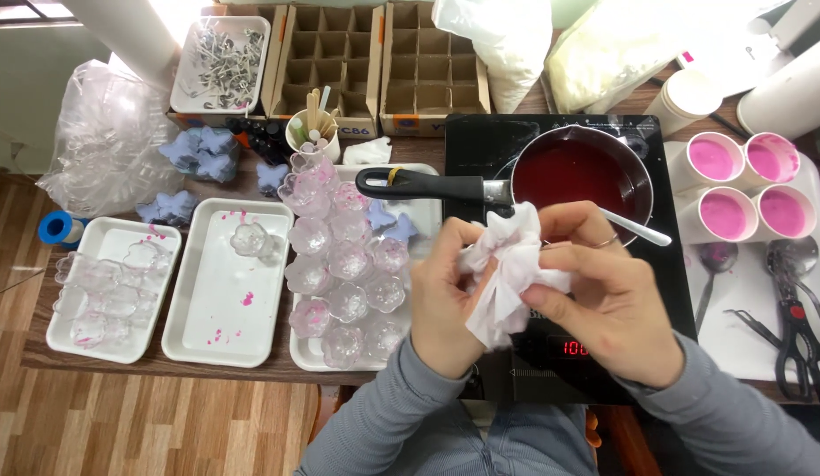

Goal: The person stirs a red liquid in a saucepan on an induction cooktop, then scoops the liquid into a paper cup. They wipe the cup's rim with a tissue, cut the cup's top edge with scissors, and continue wiping the cup's interior and exterior.

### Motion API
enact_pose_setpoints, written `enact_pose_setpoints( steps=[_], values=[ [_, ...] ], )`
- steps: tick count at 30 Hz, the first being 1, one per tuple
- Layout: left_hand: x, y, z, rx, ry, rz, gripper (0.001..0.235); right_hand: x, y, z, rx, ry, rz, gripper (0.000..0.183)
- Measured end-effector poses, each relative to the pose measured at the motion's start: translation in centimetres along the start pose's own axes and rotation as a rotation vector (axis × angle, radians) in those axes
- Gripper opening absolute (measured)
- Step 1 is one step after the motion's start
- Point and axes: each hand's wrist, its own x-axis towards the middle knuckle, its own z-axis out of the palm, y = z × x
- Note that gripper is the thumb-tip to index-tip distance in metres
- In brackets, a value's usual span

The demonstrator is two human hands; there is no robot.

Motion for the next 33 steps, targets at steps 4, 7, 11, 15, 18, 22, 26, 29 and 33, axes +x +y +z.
enact_pose_setpoints(
  steps=[4,7,11,15,18,22,26,29,33],
  values=[
    [-1.0,0.3,0.5,-0.145,-0.132,0.073,0.024,-1.2,1.5,0.2,0.121,0.03,0.057,0.026],
    [-1.8,0.5,0.5,-0.123,-0.177,0.054,0.031,-1.5,1.3,0.2,-0.009,0.143,0.052,0.021],
    [-2.4,0.7,0.0,-0.416,-0.312,-0.092,0.05,-1.6,0.6,-0.5,-0.478,0.269,-0.143,0.018],
    [-1.9,0.8,-1.2,-0.202,-0.396,-0.002,0.059,-1.5,-0.3,-0.8,-0.659,0.238,-0.243,0.022],
    [-1.1,1.8,-1.9,-0.177,-0.465,-0.024,0.063,-1.1,-0.8,-0.8,-0.71,0.151,-0.321,0.026],
    [-0.9,1.8,-1.6,-0.177,-0.452,0.047,0.058,-0.8,-0.4,-0.1,-0.724,0.081,-0.39,0.027],
    [-1.2,0.5,-1.1,-0.072,-0.218,0.054,0.031,-0.9,-0.1,-0.1,-0.733,0.011,-0.388,0.026],
    [-1.6,-0.2,-0.9,-0.056,-0.135,0.123,0.018,-0.8,-0.3,-0.4,-0.661,-0.031,-0.346,0.026],
    [-1.8,-0.4,-0.5,-0.106,-0.054,0.136,0.014,-0.6,-0.3,-0.5,-0.53,-0.046,-0.291,0.028]
  ],
)
